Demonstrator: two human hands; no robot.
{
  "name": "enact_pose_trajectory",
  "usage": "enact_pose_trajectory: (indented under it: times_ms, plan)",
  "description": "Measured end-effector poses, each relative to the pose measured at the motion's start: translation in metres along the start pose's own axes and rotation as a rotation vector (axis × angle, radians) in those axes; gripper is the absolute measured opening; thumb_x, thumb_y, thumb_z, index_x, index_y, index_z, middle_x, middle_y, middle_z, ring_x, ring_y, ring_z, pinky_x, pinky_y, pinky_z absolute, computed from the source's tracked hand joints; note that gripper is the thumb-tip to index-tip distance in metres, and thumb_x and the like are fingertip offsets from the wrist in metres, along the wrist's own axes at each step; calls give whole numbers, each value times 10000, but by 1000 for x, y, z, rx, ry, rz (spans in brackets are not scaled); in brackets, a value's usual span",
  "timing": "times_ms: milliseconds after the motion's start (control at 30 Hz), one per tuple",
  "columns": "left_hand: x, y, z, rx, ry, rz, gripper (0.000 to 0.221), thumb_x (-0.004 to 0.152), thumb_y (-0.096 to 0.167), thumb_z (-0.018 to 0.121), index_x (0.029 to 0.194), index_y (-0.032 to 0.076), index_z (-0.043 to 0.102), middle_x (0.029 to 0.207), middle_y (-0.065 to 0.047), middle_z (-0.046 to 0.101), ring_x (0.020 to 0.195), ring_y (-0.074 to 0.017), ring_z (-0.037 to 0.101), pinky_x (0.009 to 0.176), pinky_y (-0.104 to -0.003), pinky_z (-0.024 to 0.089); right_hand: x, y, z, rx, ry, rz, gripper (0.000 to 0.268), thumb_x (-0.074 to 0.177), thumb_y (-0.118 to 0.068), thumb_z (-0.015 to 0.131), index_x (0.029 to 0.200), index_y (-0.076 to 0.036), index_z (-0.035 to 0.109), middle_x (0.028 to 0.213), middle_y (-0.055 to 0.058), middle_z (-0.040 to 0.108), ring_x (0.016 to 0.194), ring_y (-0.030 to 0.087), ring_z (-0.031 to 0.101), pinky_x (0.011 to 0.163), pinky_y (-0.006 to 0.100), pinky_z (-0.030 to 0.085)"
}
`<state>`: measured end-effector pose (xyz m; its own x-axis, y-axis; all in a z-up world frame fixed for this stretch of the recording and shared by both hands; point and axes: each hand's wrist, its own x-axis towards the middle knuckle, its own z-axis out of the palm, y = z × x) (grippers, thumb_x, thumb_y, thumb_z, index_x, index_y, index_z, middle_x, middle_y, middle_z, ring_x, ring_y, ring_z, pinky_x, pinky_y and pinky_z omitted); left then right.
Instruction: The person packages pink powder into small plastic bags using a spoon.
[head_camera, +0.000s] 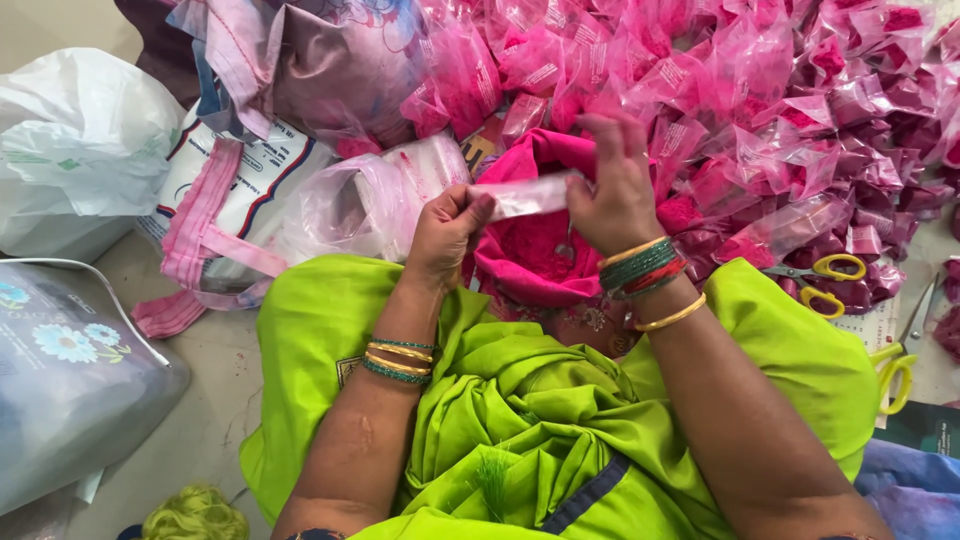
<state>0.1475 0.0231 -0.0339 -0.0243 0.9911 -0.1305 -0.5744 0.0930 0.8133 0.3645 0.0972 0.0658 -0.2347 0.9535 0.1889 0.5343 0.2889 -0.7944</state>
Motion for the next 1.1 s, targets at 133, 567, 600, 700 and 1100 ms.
enact_pose_trajectory:
  times_ms: [133, 567, 600, 700, 1100]
  plan:
    - [2, 0, 3, -78, 20, 15, 143, 1012, 210, 705, 977, 71, 708, 828, 51, 672, 692, -31, 548, 626, -192, 430, -12, -41, -5, -234, 11, -520, 482, 804, 15, 727, 1264, -91, 632, 1294, 169, 597, 1247, 325, 547, 996, 502, 456]
    - [-9, 13, 8, -216, -217, -167, 180, 912, 244, 801, 887, 139, 658, 763, 86, 614, 573, -16, 502, 499, -192, 384, -17, -49, -9, -5, -320, -710, 217, 908, -64, 750, 1106, -150, 729, 1161, 33, 662, 1090, 259, 665, 907, 393, 572]
    - [-9, 17, 10, -215, -216, -166, 180, 912, 244, 801, 887, 139, 658, 763, 86, 614, 573, -16, 502, 499, -192, 384, -17, -53, -12, -3, -320, -712, 217, 908, -64, 750, 1106, -150, 729, 1161, 33, 662, 1090, 259, 665, 907, 393, 572]
    - [-9, 24, 11, -104, -190, -185, 191, 935, 231, 783, 851, 128, 645, 732, 60, 621, 548, -48, 525, 483, -212, 418, -16, -62, -19, -166, -356, -837, 163, 837, -115, 763, 994, -121, 716, 1130, 63, 647, 1024, 296, 622, 855, 416, 557]
    - [-9, 26, 19, 171, -118, 54, 153, 972, 142, 743, 864, 69, 662, 777, 33, 656, 693, -39, 537, 641, -210, 437, -28, -74, -20, -204, -739, -745, 264, 805, -209, 705, 1017, -69, 634, 1038, 131, 649, 997, 342, 636, 774, 470, 548]
